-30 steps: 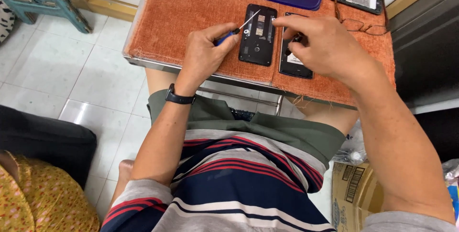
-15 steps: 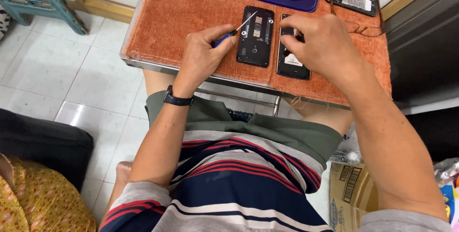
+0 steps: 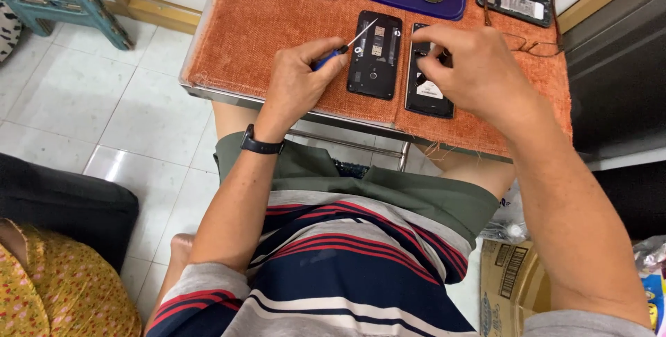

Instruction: Using a precision screwdriver to remove small internal screws from a mobile phone during a repair process.

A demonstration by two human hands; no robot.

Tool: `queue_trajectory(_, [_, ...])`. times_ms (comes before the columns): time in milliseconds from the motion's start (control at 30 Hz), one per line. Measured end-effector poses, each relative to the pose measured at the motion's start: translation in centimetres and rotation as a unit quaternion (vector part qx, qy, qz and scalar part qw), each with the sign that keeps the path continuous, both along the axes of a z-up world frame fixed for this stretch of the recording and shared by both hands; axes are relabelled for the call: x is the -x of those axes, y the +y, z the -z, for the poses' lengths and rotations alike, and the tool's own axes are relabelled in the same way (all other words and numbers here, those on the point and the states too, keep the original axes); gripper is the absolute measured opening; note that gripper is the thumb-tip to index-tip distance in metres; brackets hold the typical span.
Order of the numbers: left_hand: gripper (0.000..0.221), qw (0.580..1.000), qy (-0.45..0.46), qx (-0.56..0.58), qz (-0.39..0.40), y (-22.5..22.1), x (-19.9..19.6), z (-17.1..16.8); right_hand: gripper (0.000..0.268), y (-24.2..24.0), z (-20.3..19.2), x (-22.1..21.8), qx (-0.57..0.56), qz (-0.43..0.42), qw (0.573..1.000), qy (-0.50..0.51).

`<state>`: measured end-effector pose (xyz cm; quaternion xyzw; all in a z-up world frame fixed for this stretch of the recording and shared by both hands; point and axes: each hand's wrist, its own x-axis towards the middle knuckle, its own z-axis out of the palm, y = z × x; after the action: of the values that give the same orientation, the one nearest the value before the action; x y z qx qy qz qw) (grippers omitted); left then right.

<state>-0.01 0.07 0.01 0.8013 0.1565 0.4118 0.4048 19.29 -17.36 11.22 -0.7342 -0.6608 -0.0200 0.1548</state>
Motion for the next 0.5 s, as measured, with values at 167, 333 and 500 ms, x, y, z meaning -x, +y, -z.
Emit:
queue_trajectory(167, [0.024, 1.000, -0.008, -0.003, 0.007, -0.2, 0.0, 0.1, 0.056, -0.4, 0.1, 0.1, 0.060, -0.031, 0.996, 0.055])
queue_trajectory(333, [0.025, 1.000, 0.003, 0.012, 0.003, -0.2, 0.0, 0.0, 0.030, -0.3, 0.9, -0.7, -0.033, -0.017, 0.999, -0.005])
queue_trajectory(500, [0.025, 1.000, -0.001, 0.001, -0.003, -0.1, 0.0, 0.2, 0.050, -0.6, -0.4, 0.4, 0.047, -0.022, 0.997, 0.058])
